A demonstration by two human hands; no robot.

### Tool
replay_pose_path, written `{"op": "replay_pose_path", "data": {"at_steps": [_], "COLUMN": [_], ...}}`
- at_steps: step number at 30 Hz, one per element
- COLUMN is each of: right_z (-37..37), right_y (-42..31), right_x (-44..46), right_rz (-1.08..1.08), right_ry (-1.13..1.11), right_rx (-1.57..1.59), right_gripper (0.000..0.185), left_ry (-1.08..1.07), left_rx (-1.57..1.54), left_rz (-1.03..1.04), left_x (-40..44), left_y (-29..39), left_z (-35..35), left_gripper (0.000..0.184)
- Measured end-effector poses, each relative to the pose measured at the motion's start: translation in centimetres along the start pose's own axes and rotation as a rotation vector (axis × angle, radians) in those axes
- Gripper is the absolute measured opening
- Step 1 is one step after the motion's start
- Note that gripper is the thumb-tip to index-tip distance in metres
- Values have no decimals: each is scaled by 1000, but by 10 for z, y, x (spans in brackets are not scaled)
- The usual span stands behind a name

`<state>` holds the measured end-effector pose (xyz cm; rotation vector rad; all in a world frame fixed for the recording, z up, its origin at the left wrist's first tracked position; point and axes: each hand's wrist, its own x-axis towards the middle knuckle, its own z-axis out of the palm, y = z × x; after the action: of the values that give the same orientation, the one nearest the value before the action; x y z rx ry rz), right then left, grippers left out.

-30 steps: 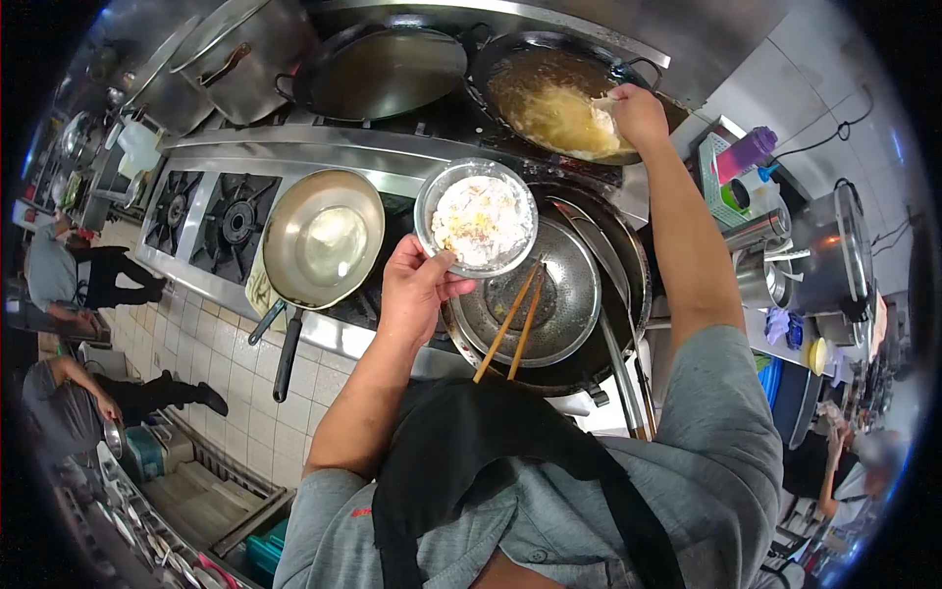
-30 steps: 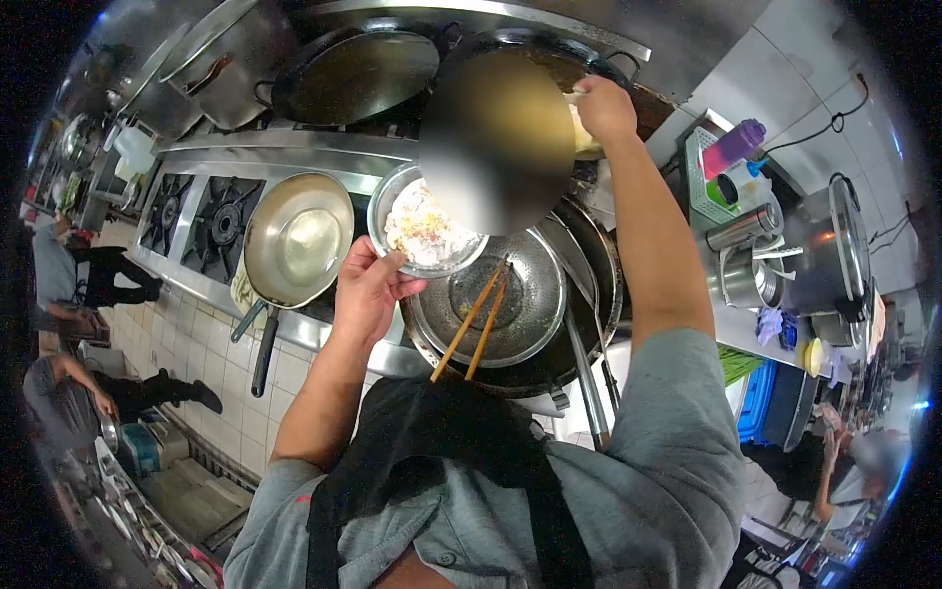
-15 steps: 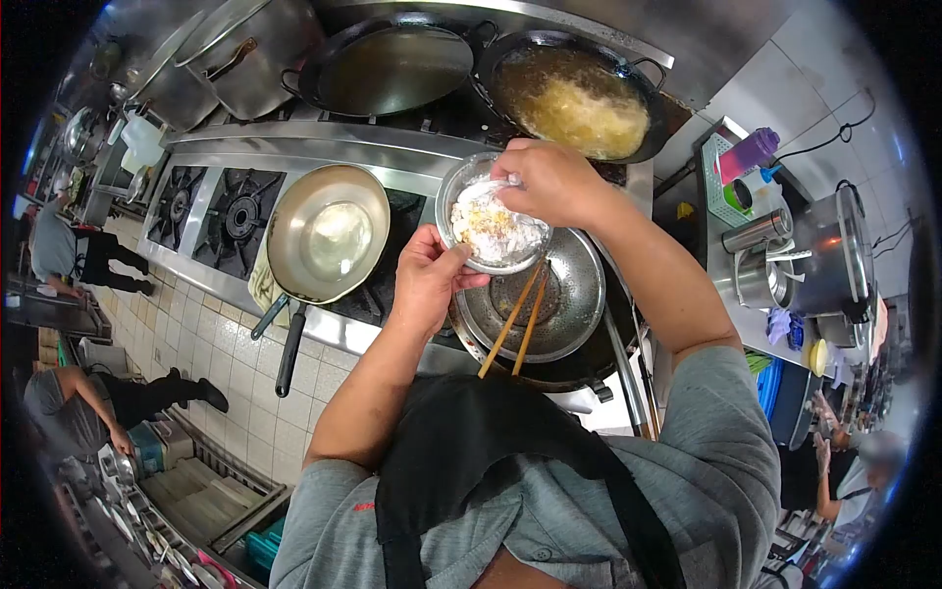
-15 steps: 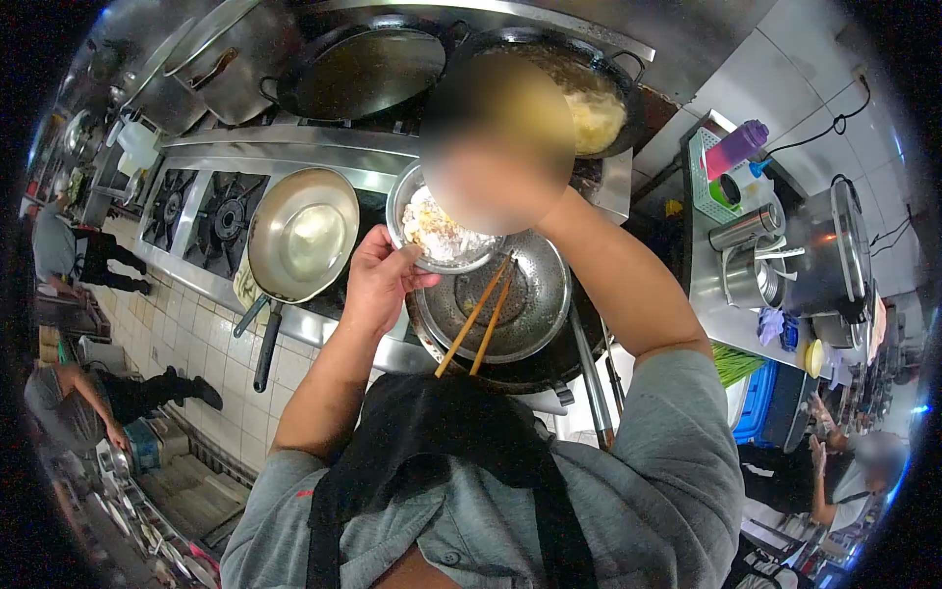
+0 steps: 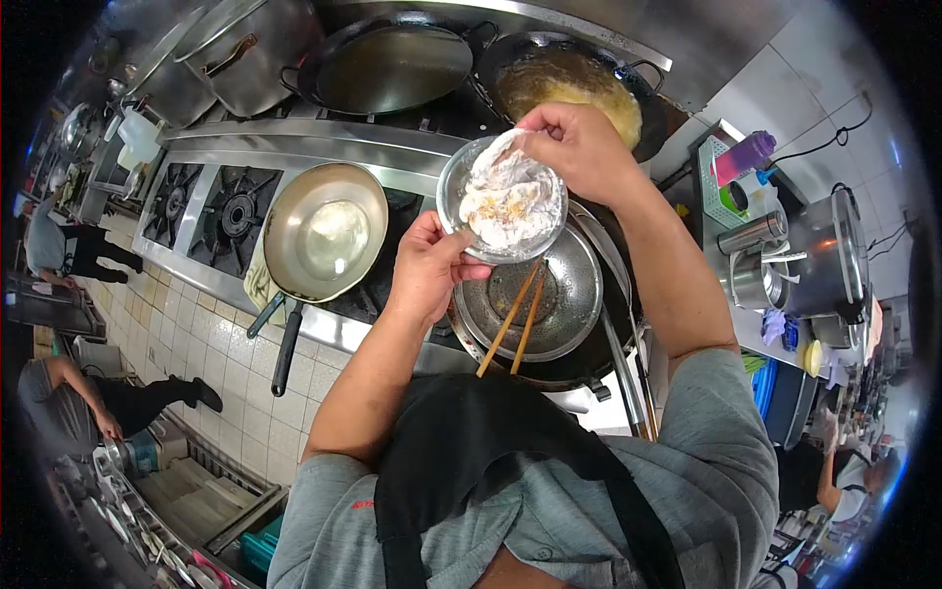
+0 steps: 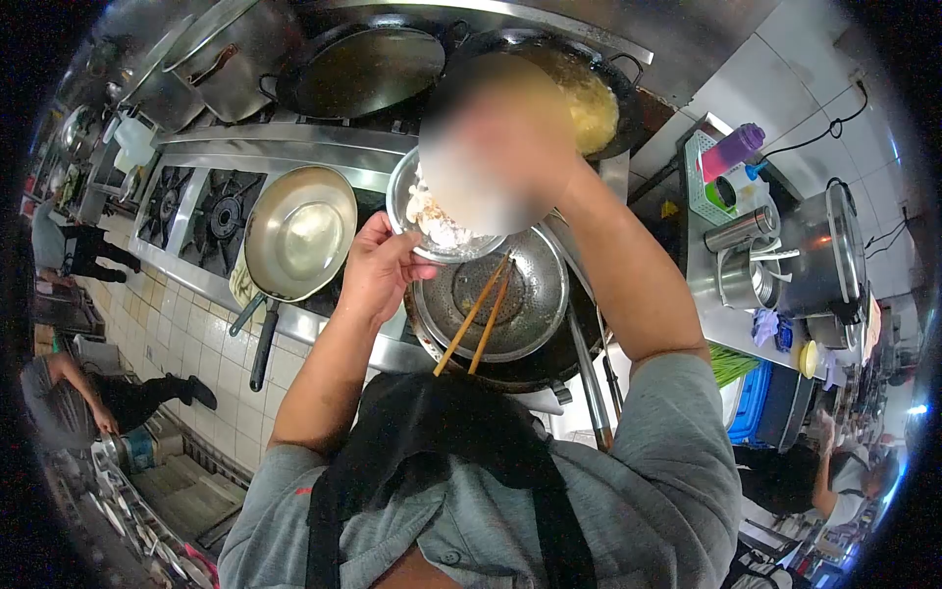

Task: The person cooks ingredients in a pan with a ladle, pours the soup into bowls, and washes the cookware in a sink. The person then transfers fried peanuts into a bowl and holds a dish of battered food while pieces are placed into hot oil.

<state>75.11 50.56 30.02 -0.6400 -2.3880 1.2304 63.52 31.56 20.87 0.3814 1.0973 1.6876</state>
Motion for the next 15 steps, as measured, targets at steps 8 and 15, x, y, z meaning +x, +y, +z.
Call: {"op": "replay_pose_path", "data": {"at_steps": [8,15], "right_z": [-18,-75], "right_y": [-6,23], "right_x": [1,30], "right_rz": [-82,57], "right_ry": [193,393], "right_rx": [-21,-311], "right_gripper": [24,28], "left_ry": [19,82], "left_rx": [-12,12], "left_rz": [-11,6], "left_x": [0,-6], "left_y": [-10,-8], "left_z": [-2,-13], "left_gripper": [9,10]}}
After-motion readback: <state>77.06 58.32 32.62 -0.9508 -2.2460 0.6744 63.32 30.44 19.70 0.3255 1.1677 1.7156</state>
